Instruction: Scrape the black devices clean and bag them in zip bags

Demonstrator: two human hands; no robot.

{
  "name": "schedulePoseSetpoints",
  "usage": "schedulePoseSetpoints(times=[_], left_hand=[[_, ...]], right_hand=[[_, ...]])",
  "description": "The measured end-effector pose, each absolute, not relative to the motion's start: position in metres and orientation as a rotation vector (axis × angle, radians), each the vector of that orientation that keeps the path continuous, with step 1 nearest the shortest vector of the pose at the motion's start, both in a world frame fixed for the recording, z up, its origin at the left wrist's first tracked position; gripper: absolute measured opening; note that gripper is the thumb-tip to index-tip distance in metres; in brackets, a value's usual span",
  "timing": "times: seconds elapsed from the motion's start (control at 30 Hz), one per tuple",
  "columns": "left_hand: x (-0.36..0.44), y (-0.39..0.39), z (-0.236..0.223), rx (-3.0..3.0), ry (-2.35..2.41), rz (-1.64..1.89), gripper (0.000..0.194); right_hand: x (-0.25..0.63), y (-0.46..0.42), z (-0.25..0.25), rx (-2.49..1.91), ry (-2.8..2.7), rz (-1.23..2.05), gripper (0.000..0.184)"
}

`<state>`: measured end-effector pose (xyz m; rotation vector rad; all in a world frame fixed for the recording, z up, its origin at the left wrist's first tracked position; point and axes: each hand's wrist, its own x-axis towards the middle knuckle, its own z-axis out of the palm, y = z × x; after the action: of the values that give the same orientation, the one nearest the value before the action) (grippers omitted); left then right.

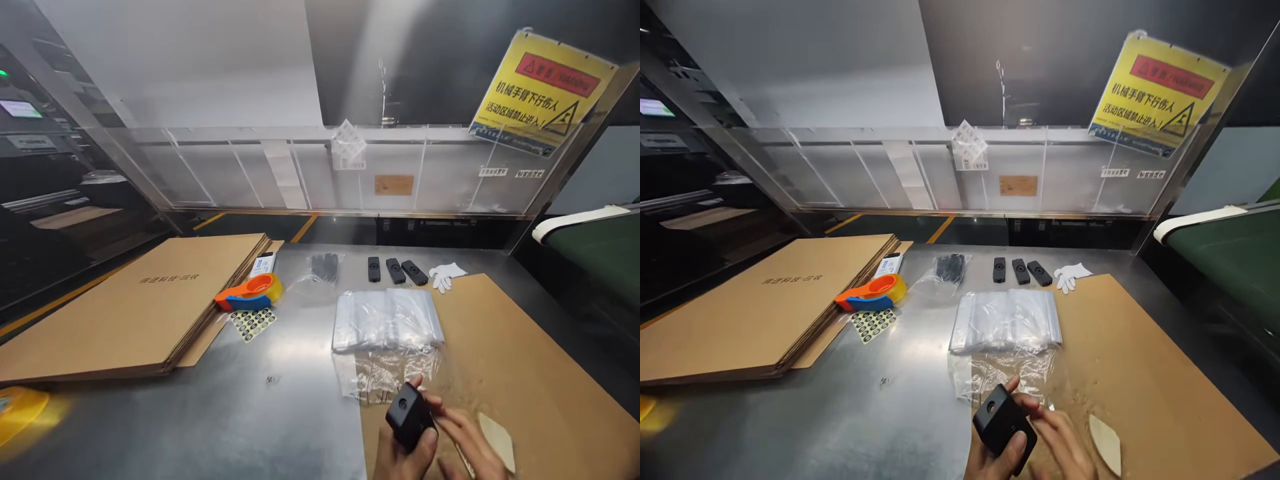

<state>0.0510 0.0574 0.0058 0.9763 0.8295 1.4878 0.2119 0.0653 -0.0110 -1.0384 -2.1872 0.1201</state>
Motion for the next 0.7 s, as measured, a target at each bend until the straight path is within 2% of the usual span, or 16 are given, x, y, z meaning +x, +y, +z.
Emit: schedulePoseSetpoints(times=[0.17,0.33,0.4,0.5,0.6,0.7], left_hand=[[0.024,0.023,-0.016,1.326,0.924,1.371,0.043],[0.009,0.006,-0.013,1.472,1.016,1.352,0.041],[0.007,0.002,-0.008,1.522,1.054,1.344,0.04],[0.005,0.0,-0.003,1.626,1.068,1.337,0.04],[0.006,0.001,-0.004,1.699,1.04,1.329,0.039],[0.006,0.001,-0.009,1.777,0.987,1.373,0.026]], right_hand=[[0.267,0.073,-0.059,-1.693,-2.141,-0.088,0.038],[0.298,0.077,-0.09,-1.668,-2.115,0.088,0.043],[0.295,0.071,-0.076,-1.671,-2.053,0.107,0.043],[0.268,0.051,-0.028,-1.501,-2.061,0.221,0.033],[0.219,0.026,0.026,-1.015,-2.168,0.296,0.044],[0.174,0.014,0.06,-0.583,-2.332,0.297,0.044]])
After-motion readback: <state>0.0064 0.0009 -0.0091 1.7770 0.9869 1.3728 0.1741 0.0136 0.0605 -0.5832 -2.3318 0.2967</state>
